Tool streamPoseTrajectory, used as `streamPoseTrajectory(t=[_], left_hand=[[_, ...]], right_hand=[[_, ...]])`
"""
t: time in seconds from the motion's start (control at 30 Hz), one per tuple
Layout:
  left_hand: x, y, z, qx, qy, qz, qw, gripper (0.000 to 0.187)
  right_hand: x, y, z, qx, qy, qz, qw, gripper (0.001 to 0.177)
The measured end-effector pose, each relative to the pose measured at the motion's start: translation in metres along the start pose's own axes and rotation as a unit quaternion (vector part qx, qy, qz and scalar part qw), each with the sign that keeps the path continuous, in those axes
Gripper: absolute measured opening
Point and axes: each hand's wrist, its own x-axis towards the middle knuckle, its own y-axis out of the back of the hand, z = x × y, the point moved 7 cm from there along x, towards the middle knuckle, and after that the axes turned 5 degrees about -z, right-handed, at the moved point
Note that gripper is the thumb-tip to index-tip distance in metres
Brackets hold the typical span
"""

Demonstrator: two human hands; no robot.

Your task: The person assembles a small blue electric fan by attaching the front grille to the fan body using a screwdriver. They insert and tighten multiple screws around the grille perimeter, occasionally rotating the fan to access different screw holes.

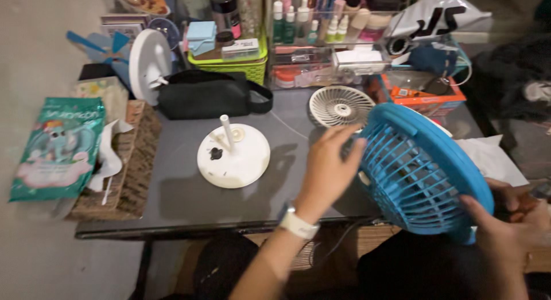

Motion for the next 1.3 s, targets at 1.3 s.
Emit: streamPoseTrajectory(t=[1.3], left_hand=[[-0.053,-0.040,-0.222,-0.482,0.432,0.048,0.761,0.050]], right_hand=[[-0.060,-0.161,-0.115,-0.239,0.256,-0.246,0.904,0.040]])
